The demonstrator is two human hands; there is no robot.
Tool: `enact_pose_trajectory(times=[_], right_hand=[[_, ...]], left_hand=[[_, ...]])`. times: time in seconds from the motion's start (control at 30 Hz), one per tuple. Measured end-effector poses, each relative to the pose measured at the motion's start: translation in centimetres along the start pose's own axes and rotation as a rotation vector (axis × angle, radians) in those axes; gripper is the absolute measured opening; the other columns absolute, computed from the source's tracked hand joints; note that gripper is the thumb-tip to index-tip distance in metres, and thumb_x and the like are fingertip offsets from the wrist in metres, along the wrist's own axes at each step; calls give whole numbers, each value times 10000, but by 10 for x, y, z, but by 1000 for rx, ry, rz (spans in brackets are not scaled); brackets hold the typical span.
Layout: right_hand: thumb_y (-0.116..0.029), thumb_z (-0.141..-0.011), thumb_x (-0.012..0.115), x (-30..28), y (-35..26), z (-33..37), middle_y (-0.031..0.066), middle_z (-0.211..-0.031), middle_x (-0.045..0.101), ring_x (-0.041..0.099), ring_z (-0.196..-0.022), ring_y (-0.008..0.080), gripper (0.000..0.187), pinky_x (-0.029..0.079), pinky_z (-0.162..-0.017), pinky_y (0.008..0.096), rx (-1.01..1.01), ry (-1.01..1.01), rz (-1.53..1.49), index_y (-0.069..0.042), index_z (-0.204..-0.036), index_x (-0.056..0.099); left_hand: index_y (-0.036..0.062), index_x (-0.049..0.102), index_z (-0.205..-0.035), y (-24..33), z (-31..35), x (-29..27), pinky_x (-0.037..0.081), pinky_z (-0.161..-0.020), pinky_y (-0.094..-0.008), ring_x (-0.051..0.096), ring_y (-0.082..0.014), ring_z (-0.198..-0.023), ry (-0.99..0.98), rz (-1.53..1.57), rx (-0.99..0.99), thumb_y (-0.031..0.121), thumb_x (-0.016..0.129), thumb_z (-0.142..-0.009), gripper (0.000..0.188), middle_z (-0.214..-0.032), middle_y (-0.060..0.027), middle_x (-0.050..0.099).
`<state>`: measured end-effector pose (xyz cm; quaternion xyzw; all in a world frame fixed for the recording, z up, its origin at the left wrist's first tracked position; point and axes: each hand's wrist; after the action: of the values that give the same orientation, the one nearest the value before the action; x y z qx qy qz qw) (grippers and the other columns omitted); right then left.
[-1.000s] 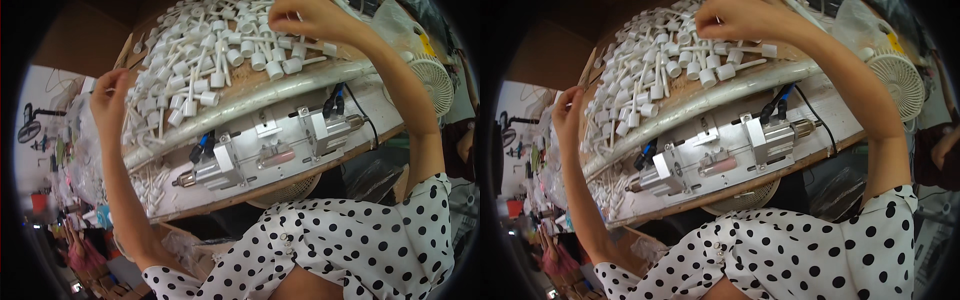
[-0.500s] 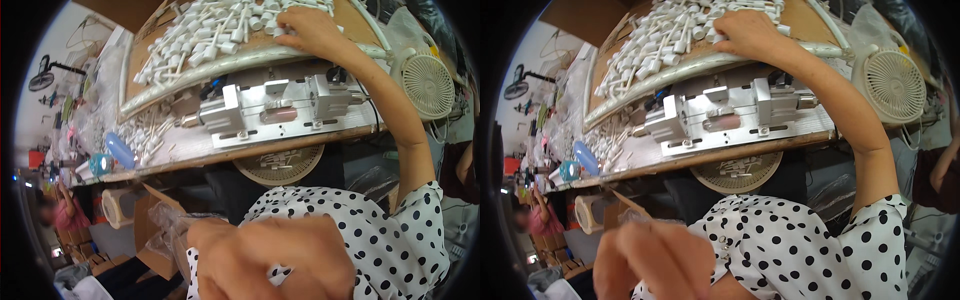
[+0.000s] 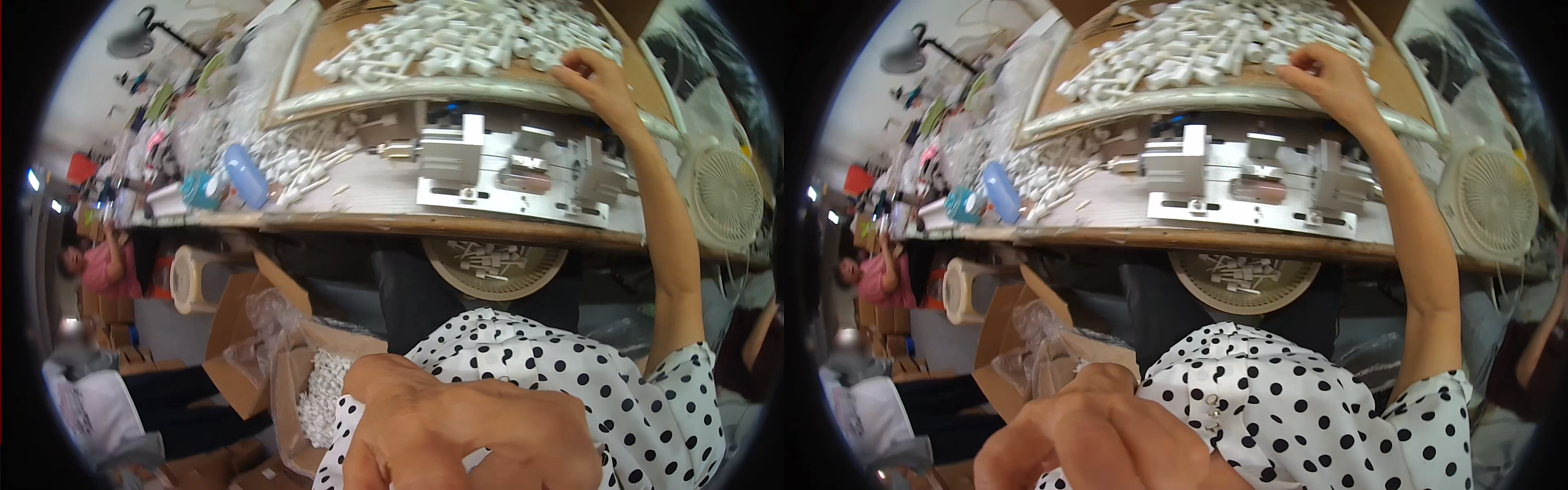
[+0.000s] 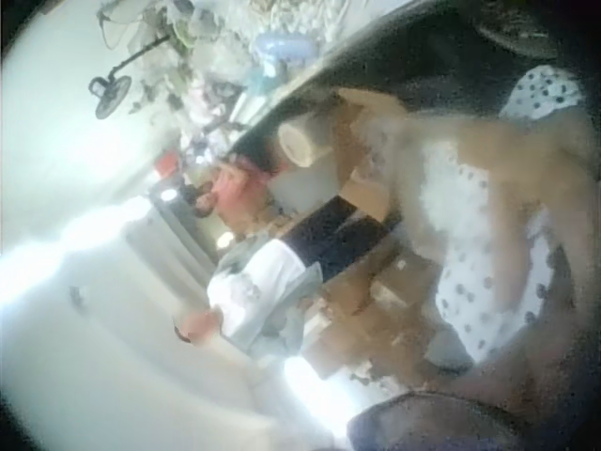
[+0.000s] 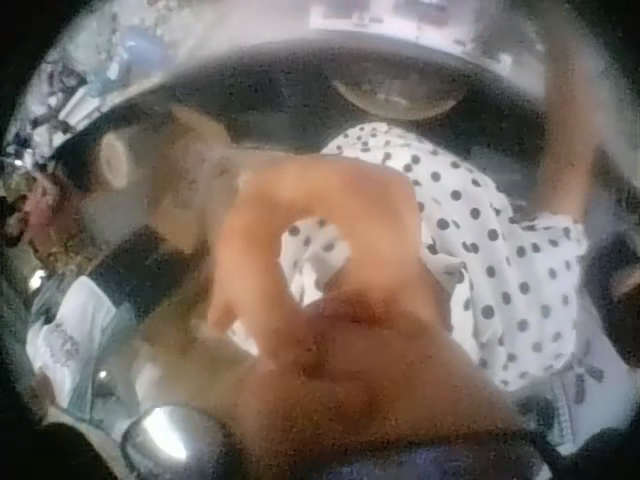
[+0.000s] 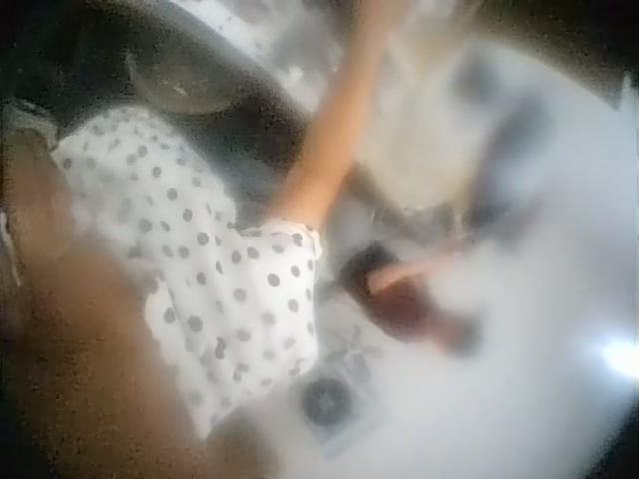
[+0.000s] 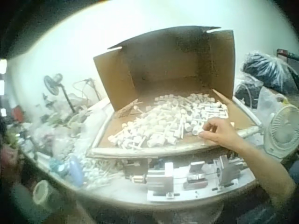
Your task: The recorder is assembling small white plastic components using a pneumatic jig.
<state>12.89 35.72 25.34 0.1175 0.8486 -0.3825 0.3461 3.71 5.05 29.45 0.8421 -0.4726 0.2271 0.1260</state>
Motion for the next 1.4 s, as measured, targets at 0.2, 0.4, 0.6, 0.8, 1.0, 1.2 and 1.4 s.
enact_pose_trajectory(times=[0.2,0.4,0.6,0.8,1.0,1.2,1.4], right_hand=[[-279,-841,633,4,24,2,-42,-707,535,436,-596,48,238,341,-544,198,221,122,-298,-47,-892,650],[-274,-890,593,-6,83,-5,-12,-757,537,431,-631,35,263,317,-541,166,210,94,-577,-33,-993,605],[-248,-907,579,-23,118,-12,63,-911,606,517,-732,80,245,388,-602,198,240,122,-780,-18,-991,584],[-237,-908,577,-32,133,-20,74,-926,612,524,-753,89,244,395,-627,209,217,89,-787,-16,-1013,574],[-221,-893,593,-35,149,-20,74,-933,628,576,-801,127,228,440,-667,232,323,236,-878,-31,-1017,587],[-208,-891,590,-19,110,6,48,-901,612,577,-790,127,198,465,-671,239,125,157,-924,-41,-998,597],[-218,-874,604,-4,61,18,33,-880,607,578,-803,121,208,450,-697,248,59,119,-924,-42,-985,597]], left_hand=[[75,634,-935,13,-1,25,514,-549,-270,574,-230,-761,200,-179,302,318,481,-937,288,-1062,-236,521],[31,612,-844,51,-6,27,407,-362,-236,498,-135,-491,150,-68,290,375,436,-952,402,-871,-190,553],[27,609,-822,91,-1,13,396,-378,-244,489,-144,-495,-17,-40,51,374,443,-946,404,-839,-183,555],[33,613,-816,112,9,15,405,-428,-260,503,-170,-545,-44,-50,65,367,460,-937,387,-832,-178,560],[39,617,-809,123,16,17,413,-478,-276,516,-197,-595,-37,-14,-4,360,477,-927,370,-826,-173,564],[45,622,-802,113,16,6,422,-528,-292,529,-223,-644,-24,37,-161,353,494,-918,353,-820,-168,569],[51,626,-796,82,8,-16,430,-577,-308,542,-250,-694,-64,47,-324,346,511,-909,337,-813,-163,574]])
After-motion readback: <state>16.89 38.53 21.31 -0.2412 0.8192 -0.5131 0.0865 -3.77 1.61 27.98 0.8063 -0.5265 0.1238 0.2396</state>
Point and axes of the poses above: each hand's wrist, its own z-axis away from the middle knuckle, its own x-axis out of the palm, y = z × x
